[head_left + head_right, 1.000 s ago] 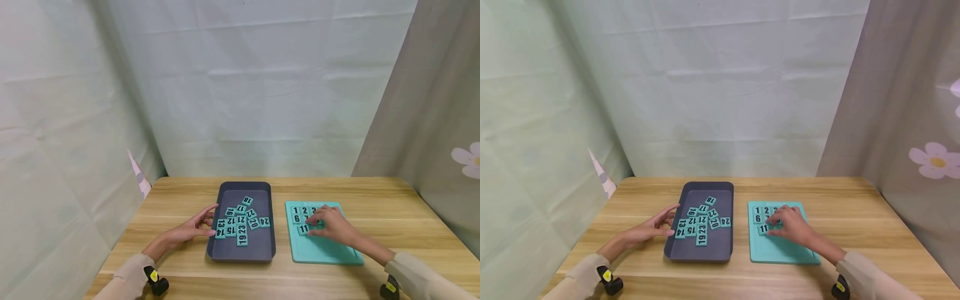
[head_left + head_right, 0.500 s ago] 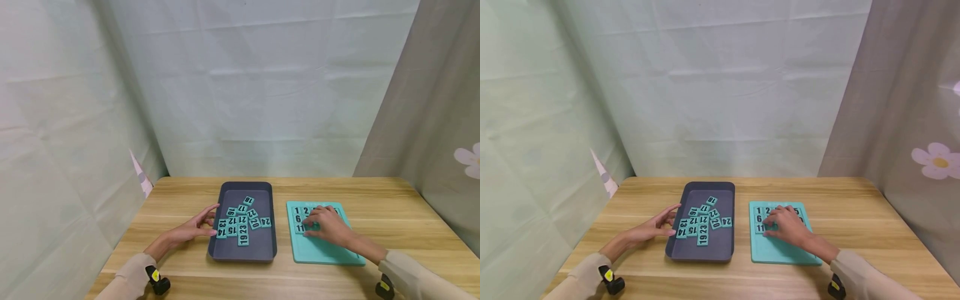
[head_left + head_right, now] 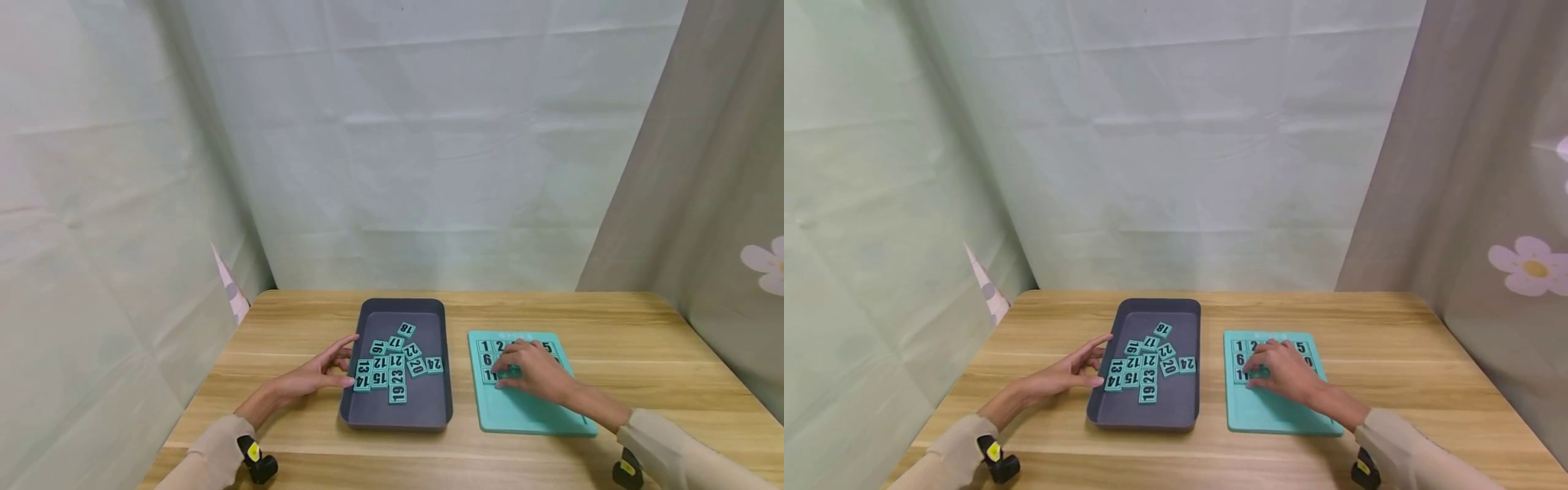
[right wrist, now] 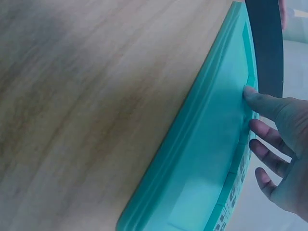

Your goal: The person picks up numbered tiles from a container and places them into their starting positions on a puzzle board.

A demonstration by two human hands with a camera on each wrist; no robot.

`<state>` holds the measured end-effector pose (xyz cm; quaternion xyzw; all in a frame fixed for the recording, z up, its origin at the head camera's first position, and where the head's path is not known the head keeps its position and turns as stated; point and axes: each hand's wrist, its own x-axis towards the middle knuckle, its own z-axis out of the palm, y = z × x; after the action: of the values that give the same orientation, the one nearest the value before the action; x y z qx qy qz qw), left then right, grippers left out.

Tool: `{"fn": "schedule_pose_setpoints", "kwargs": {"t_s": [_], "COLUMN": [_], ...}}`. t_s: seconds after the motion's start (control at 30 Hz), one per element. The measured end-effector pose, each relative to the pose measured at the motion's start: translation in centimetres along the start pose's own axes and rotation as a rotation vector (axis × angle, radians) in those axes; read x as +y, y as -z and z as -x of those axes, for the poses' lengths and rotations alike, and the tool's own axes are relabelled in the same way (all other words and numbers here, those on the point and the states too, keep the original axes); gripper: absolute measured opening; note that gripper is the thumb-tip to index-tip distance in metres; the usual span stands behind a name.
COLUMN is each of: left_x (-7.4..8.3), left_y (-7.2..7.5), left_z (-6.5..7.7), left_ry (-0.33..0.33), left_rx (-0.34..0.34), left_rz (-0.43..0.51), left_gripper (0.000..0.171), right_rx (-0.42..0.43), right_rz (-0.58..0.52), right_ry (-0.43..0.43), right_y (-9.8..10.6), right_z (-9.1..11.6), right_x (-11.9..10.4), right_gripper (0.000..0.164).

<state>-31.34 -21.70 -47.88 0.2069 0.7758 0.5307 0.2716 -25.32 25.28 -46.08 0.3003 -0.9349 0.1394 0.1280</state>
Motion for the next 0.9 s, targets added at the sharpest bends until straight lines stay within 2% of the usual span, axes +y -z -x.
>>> {"fn": "schedule_pose_setpoints", "kwargs": {"t_s": [0.3, 0.67, 0.9], "left_x": [-0.1, 0.0, 0.0], "left_y": [-0.1, -0.2, -0.1], "left_z": [0.2, 0.1, -0.1], "left_ry": [0.0, 0.0, 0.007], "left_rx": [0.002, 0.002, 0.013], "left_rz": [0.01, 0.003, 0.001], "left_gripper": [0.083, 0.083, 0.083], "right_rx": [0.011, -0.02, -0.048], "right_rz": [-0.057, -0.149, -0.141], "right_ry": [0.092, 0.081, 0.07], "right_y": [0.3, 1.8, 2.1], "right_z": [-0.8, -4.5, -7.2], "right_x": [0.1, -1.4, -3.0], "right_gripper": [0.019, 0.016, 0.015]}}
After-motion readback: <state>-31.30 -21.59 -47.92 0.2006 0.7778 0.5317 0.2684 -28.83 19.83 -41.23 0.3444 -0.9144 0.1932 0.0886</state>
